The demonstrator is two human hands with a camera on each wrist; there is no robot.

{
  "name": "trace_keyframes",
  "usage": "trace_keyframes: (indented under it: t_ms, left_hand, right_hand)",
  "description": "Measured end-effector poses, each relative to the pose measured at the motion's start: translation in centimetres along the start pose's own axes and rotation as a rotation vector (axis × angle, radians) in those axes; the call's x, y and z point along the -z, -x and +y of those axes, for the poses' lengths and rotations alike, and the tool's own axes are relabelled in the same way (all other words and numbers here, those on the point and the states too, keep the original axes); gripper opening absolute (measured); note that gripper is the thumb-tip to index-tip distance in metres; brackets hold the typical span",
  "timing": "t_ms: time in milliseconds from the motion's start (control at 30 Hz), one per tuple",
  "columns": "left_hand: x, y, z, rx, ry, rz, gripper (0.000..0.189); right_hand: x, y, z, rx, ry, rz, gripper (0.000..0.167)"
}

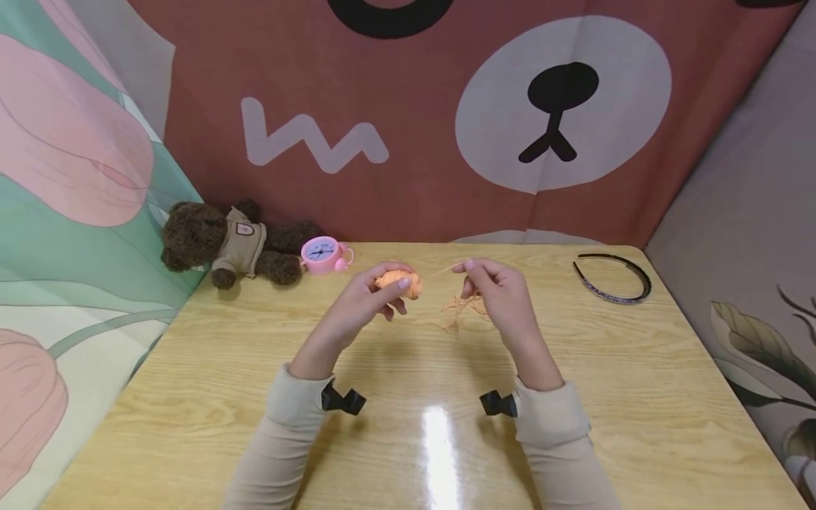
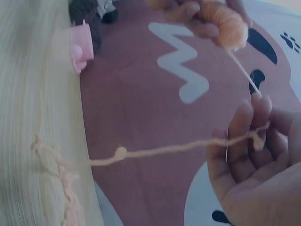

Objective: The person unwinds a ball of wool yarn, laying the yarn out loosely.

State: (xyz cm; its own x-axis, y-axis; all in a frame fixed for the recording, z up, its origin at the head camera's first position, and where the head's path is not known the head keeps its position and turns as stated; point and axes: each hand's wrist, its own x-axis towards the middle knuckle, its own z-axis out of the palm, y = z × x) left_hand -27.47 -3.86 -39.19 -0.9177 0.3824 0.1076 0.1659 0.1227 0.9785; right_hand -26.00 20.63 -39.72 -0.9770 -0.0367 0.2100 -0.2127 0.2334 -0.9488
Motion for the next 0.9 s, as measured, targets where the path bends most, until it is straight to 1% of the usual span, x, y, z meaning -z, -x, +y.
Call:
trace_keyframes:
  t_ms: [67, 100, 167, 233, 333, 500, 667, 700, 767, 833, 900]
  left_hand:
    - [-0.1, -0.1, 0.0, 0.009, 0.011, -0.005, 0.030]
    - [0.0, -0.1, 0.0, 0.009, 0.021, 0.008, 0.030]
    - [0.0, -0.1, 0.1, 0.005, 0.048, 0.055, 0.031]
    - [0.2, -0.1, 0.1, 0.001, 0.071, 0.108, 0.031]
    - [0.5, -0.2, 0.1, 0.004, 0.089, 0.154, 0.032]
    - [1.0, -0.2, 0.2, 0.021, 0.106, 0.175, 0.032]
    - [1.5, -0.2, 0.3, 0.015, 0.149, 0.211, 0.032]
    - [1.6, -0.2, 0.3, 0.016, 0.158, 0.222, 0.031]
    - [1.9, -0.3, 0.3, 0.014, 0.172, 0.241, 0.031]
    - [2.1, -0.3, 0.3, 0.012, 0.194, 0.261, 0.031]
    - [2.3, -0.3, 0.2, 0.007, 0.223, 0.274, 0.031]
  right_hand:
    - [0.5, -0.1, 0.0, -0.012, -0.015, 0.037, 0.045]
    - [0.8, -0.2, 0.0, -0.014, -0.017, 0.051, 0.044]
    - [1.2, -0.3, 0.0, -0.017, -0.032, 0.072, 0.043]
    - [1.6, -0.5, 0.0, -0.015, -0.069, 0.103, 0.040]
    - [2.3, -0.6, 0.1, -0.017, -0.168, 0.163, 0.036]
    - [3.5, -0.7, 0.4, -0.029, -0.357, 0.276, 0.033]
    - [5.1, -0.7, 0.9, -0.070, -0.465, 0.366, 0.032]
    - [5.5, -0.7, 1.0, -0.076, -0.501, 0.381, 0.031]
    - [6.3, -0.7, 1.4, -0.082, -0.553, 0.431, 0.030]
    - [6.9, -0.8, 1.7, -0.093, -0.587, 0.492, 0.030]
    - [7.3, -0.9, 2.1, -0.115, -0.568, 0.555, 0.028]
